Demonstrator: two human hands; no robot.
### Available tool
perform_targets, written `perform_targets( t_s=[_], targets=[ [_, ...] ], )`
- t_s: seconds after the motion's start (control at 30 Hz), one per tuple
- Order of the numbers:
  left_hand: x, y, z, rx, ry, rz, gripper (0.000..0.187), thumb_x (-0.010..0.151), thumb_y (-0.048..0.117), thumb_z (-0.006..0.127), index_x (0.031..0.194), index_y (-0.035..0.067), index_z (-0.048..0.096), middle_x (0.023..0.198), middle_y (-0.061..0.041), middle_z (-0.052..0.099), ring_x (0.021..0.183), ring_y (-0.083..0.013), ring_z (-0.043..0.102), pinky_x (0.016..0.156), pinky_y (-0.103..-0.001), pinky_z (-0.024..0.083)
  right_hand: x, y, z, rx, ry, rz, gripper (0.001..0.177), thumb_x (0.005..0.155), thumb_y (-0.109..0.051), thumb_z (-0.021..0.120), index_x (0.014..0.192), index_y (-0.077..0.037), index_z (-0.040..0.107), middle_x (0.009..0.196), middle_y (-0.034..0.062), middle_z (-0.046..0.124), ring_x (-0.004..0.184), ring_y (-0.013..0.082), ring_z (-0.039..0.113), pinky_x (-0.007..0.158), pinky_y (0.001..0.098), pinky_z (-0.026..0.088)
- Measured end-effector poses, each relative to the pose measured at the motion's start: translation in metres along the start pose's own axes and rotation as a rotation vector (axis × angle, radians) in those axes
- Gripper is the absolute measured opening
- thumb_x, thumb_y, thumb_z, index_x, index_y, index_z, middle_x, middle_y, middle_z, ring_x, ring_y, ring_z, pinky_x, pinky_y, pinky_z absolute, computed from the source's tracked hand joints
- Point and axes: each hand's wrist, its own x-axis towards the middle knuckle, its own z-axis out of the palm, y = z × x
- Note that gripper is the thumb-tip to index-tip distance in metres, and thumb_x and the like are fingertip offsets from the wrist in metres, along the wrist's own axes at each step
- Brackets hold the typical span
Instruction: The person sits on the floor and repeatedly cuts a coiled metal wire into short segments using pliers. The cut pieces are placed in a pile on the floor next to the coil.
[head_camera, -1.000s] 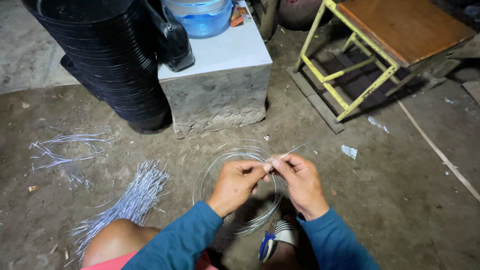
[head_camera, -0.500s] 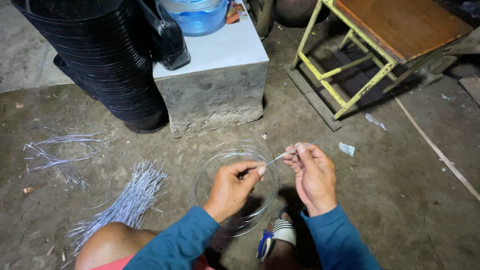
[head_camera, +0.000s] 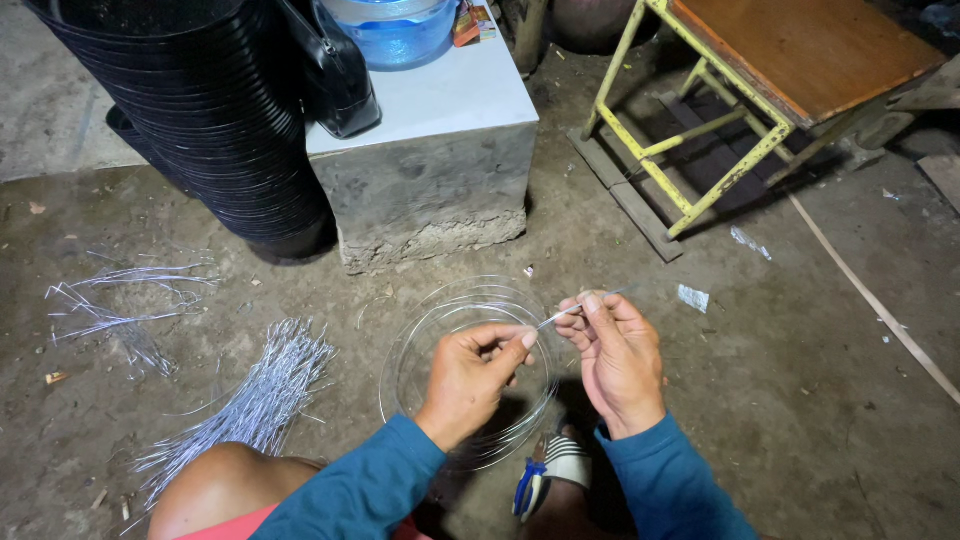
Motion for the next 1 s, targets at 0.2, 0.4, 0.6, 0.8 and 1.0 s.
perform_targets(
  t_s=[0.2,0.4,0.6,0.8,1.0],
  targets=[
    [0.003,-0.003,-0.003,-0.035,0.009,-0.039,0.018,0.091,0.014,0.077,0.100,0.001,0.082,0.077,-0.003,0.075,0.058,-0.0030,0.052,0.050,-0.021,0.039,-0.001,0.001,0.001,-0.006,-0.008,0.002,0.013,0.103,-0.011,0.062,0.107,0.001,0.066,0.100,0.0151,0.073,0.087,0.0205,0.073,0.082,0.0331,0.060],
    [0.005,-0.002,-0.006,0.018,-0.006,0.032,0.018,0.089,0.013,0.076,0.099,-0.001,0.081,0.080,-0.003,0.077,0.070,-0.0043,0.065,0.065,-0.021,0.052,-0.003,0.003,0.001,-0.017,0.001,0.003,0.013,0.103,-0.011,0.062,0.106,0.000,0.066,0.100,0.0152,0.073,0.087,0.0206,0.073,0.082,0.0332,0.060],
    [0.003,0.004,-0.008,0.162,-0.014,0.068,0.017,0.088,0.014,0.077,0.097,0.000,0.082,0.078,-0.002,0.075,0.069,-0.0056,0.060,0.064,-0.023,0.050,-0.006,0.006,-0.001,0.001,-0.059,0.048,0.009,0.104,-0.013,0.058,0.103,-0.004,0.061,0.099,0.0172,0.074,0.086,0.0220,0.074,0.080,0.0340,0.061],
    [0.001,0.012,-0.011,0.391,-0.032,0.258,0.015,0.087,0.012,0.077,0.095,0.001,0.081,0.078,-0.005,0.072,0.074,-0.0100,0.063,0.067,-0.026,0.050,-0.002,-0.003,-0.005,-0.059,-0.090,0.196,0.009,0.102,-0.009,0.058,0.107,-0.001,0.060,0.099,0.0185,0.073,0.085,0.0224,0.073,0.077,0.0335,0.060],
    [0.000,0.014,-0.010,0.408,-0.004,0.267,0.015,0.087,0.013,0.076,0.097,0.002,0.080,0.079,-0.005,0.072,0.074,-0.0107,0.063,0.066,-0.027,0.050,-0.001,-0.019,-0.003,-0.146,-0.110,0.305,0.025,0.097,-0.006,0.061,0.120,0.001,0.061,0.105,0.0177,0.075,0.087,0.0195,0.073,0.076,0.0314,0.060]
  ],
)
